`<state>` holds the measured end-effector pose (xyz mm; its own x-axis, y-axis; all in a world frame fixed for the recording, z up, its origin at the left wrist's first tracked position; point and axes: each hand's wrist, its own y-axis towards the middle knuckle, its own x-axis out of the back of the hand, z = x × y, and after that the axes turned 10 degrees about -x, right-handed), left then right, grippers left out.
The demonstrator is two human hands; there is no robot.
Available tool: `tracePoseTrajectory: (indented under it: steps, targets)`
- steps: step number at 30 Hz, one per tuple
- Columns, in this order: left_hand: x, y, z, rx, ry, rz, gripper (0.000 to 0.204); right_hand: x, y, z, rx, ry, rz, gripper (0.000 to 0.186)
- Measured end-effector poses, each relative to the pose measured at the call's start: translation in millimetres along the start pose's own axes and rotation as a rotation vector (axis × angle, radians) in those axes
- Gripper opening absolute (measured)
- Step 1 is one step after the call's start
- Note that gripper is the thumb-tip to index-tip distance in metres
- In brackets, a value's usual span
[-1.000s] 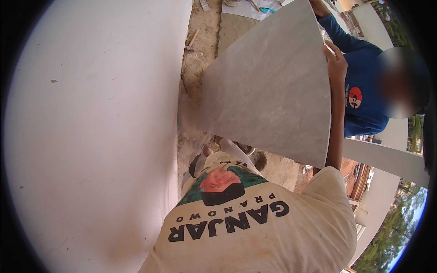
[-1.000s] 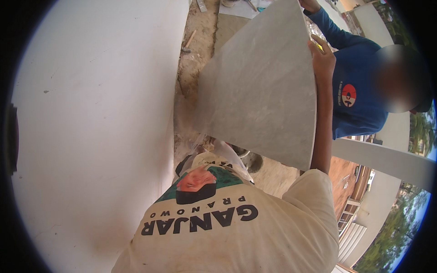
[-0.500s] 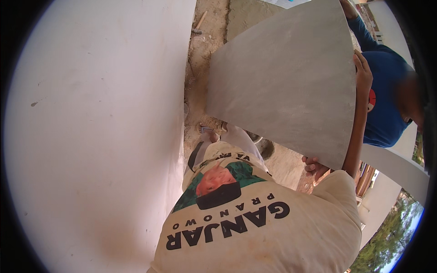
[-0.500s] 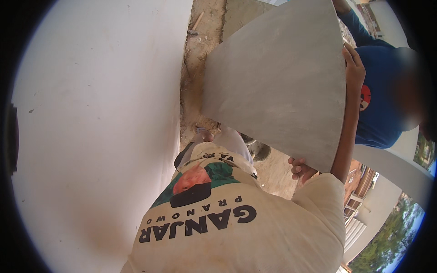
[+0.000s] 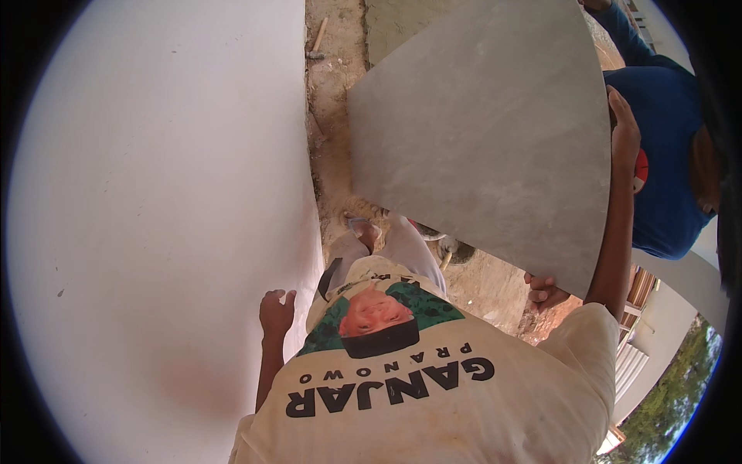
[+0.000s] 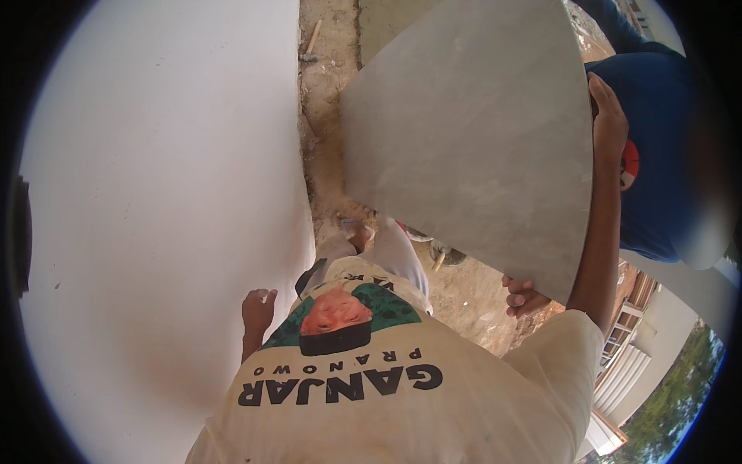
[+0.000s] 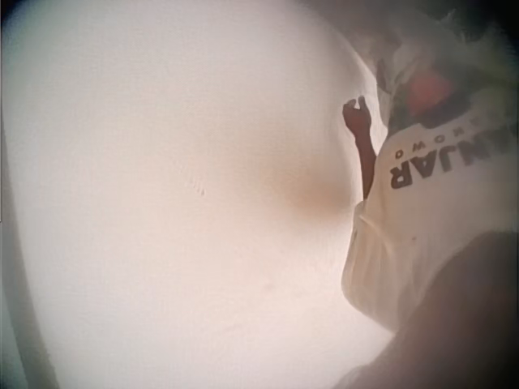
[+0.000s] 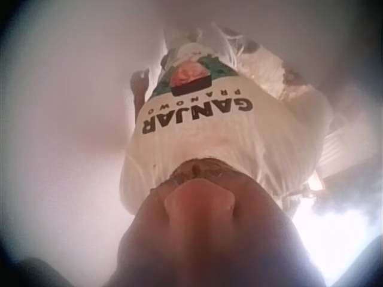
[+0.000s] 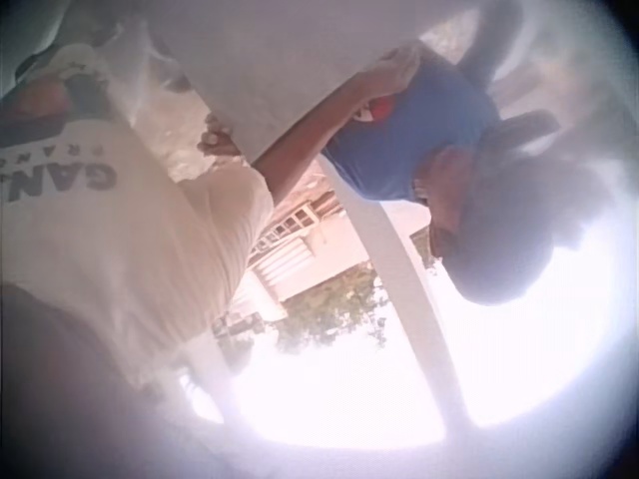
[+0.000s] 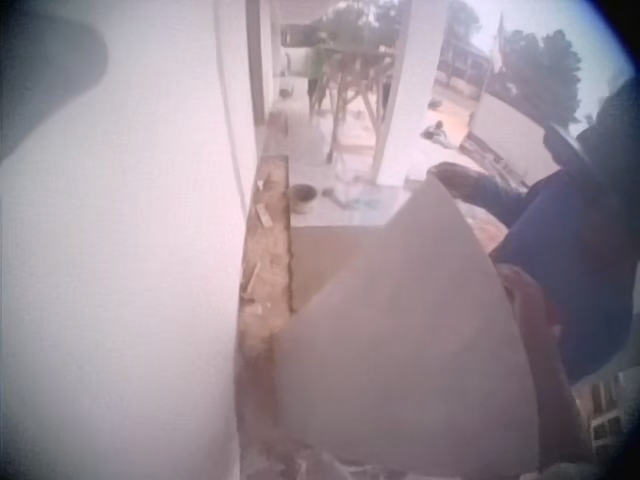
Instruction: The person spreads cement on the floor using a trowel, then places a large tile onto the prepared surface. They use a rubber mallet to tap the tile into place and adjust its alignment.
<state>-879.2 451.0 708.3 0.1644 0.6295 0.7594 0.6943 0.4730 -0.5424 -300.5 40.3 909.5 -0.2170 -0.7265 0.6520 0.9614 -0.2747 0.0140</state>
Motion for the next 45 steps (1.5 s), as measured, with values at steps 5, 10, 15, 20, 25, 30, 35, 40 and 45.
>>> tracePoseTrajectory:
  steps: [5,10,15,20,25,30,35,40,45]
  targets:
    - [5.7,113.9,-35.0,-0.163,-0.015,0.073,0.042,16.0,-6.6,-16.8,-0.054,0.023,0.046,0.053]
    - [-36.2,233.6,-28.3,-0.272,0.067,0.164,0.038,38.7,-70.4,7.9,0.06,-0.318,-0.242,0.046]
    - [-116.6,398.9,-11.3,-0.47,0.277,0.265,0.033,-17.6,-212.2,-9.8,0.044,0.088,0.79,0.027]
    - [-222.8,622.3,-25.4,-0.705,0.491,0.329,0.037,-234.9,-343.1,-214.5,-1.4,0.24,0.89,0.037]
    - [-308.4,793.9,-88.4,-0.372,0.019,0.125,0.035,-431.6,-415.4,-415.8,-1.716,0.341,0.45,0.06]
    - [-384.6,885.9,-113.4,-0.455,-0.119,0.026,0.04,-525.9,-421.8,-506.2,-1.53,0.526,0.062,0.061]
    - [-482.0,883.3,-64.0,0.087,-0.42,0.137,0.048,-537.6,-402.3,-521.5,-1.429,0.423,-0.102,0.036]
    - [-545.2,824.6,-18.6,0.201,-0.568,0.128,0.057,-533.0,-394.4,-520.4,-1.322,0.408,-0.05,0.03]
    - [-563.8,793.1,-17.2,0.172,-0.611,0.059,0.067,-524.6,-399.0,-516.3,-1.27,0.323,0.064,0.034]
